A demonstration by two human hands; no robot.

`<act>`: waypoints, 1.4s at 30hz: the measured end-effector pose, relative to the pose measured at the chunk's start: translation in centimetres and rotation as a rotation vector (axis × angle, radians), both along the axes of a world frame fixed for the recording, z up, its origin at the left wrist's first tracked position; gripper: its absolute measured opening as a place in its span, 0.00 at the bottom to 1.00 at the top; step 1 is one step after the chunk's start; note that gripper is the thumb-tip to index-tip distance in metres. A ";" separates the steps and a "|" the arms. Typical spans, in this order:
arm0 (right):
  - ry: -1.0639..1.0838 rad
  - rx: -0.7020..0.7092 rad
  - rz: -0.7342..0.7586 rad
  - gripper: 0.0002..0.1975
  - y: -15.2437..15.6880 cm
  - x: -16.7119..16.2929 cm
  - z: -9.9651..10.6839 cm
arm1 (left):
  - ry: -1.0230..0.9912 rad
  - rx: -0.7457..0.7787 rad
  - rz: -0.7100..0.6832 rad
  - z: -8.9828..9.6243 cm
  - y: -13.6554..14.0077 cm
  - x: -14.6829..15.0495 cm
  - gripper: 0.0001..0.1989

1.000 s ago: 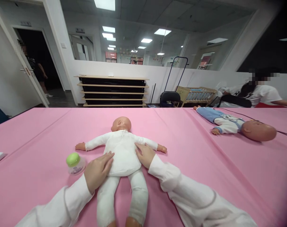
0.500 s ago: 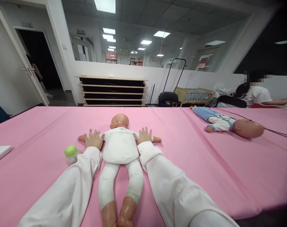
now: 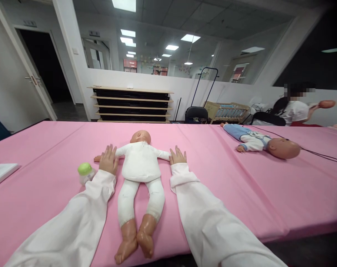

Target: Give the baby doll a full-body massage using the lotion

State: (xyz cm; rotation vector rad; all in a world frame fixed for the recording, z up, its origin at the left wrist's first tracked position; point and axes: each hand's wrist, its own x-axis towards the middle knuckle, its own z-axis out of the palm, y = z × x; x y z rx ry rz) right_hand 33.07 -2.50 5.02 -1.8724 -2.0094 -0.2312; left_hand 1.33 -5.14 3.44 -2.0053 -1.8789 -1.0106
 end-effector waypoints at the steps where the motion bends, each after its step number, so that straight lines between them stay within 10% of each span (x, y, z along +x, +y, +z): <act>1: 0.006 0.035 0.086 0.24 -1.4 0.0 0.0 | -0.005 0.058 -0.155 0.1 -1.5 0.5 0.26; 10: 0.129 -0.296 0.939 0.27 -16.8 -2.8 -1.9 | -0.055 -0.409 -0.896 0.3 -16.4 2.0 0.18; 13: 0.315 -0.460 1.121 0.22 -15.9 -3.0 0.5 | -0.150 -0.509 -0.992 2.1 -16.1 2.5 0.17; 19: 0.105 -0.257 0.938 0.28 -14.4 -4.6 0.5 | 0.012 -0.369 -0.777 1.8 -14.5 3.9 0.19; 25: 0.216 -0.483 1.307 0.28 -16.0 -3.7 0.7 | -0.146 -0.459 -1.008 1.5 -15.7 2.7 0.16; 29: 0.196 -0.396 1.067 0.33 -16.3 -3.5 0.9 | -0.099 -0.372 -0.783 1.1 -16.2 3.0 0.19; 33: 0.233 -0.488 1.109 0.22 -16.2 -1.5 1.0 | -0.052 -0.379 -0.914 2.2 -16.4 1.3 0.14; 36: 0.348 -0.466 1.003 0.15 -12.9 -1.5 3.3 | -0.209 -0.536 -0.836 5.6 -13.4 0.7 0.13; 39: 0.362 -0.097 0.643 0.11 -8.2 -4.4 5.2 | -0.248 -0.189 -0.571 8.3 -8.9 2.5 0.13; 42: 0.162 -0.136 0.492 0.10 -4.9 -7.9 4.7 | -0.020 -0.173 -0.533 7.8 -5.7 5.4 0.09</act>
